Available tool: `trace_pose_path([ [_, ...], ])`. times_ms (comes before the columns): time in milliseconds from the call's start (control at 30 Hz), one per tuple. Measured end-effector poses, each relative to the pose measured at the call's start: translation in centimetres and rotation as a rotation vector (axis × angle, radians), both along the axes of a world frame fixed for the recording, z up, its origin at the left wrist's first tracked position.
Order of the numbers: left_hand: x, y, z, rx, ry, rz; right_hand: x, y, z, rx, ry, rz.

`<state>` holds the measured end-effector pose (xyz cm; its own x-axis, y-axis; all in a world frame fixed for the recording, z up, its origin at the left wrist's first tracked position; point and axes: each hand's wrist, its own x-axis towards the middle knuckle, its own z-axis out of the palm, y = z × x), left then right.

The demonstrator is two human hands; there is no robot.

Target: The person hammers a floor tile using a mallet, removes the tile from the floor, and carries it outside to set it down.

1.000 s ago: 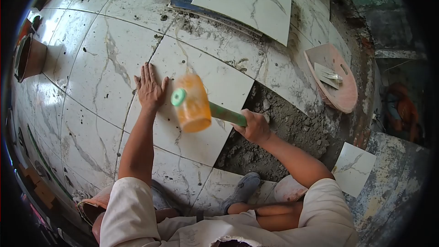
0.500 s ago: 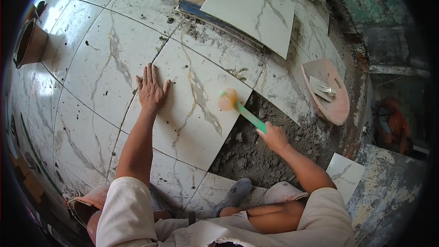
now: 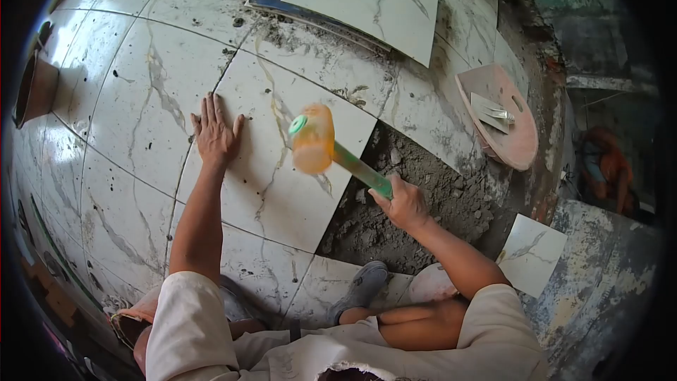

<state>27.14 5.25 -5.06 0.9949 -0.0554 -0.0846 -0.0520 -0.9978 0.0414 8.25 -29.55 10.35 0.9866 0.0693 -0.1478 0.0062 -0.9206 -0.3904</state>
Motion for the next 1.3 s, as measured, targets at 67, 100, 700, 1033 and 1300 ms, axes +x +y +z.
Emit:
trace_pose_path([
  [67, 0.2, -0.1, 0.2, 0.008, 0.021, 0.000, -0.5, -1.0, -1.8, 0.117, -0.113, 0.061],
  [100, 0.1, 0.0, 0.3, 0.014, 0.049, 0.004, -1.0, -1.8, -3.1, 0.232, -0.219, 0.127],
  [700, 0.2, 0.4, -1.1, 0.007, -0.026, -0.021, -6.0, 1.1, -2.1, 0.236, -0.131, 0.330],
  [1033, 0.2, 0.3, -1.2, 0.005, -0.024, -0.024, -6.4, 0.6, -2.6, 0.087, -0.024, 0.190],
  [1300, 0.3, 0.5, -1.6, 0.034, -0.013, -0.027, -4.1, -3.8, -7.2, -0.202, 0.122, 0.026],
])
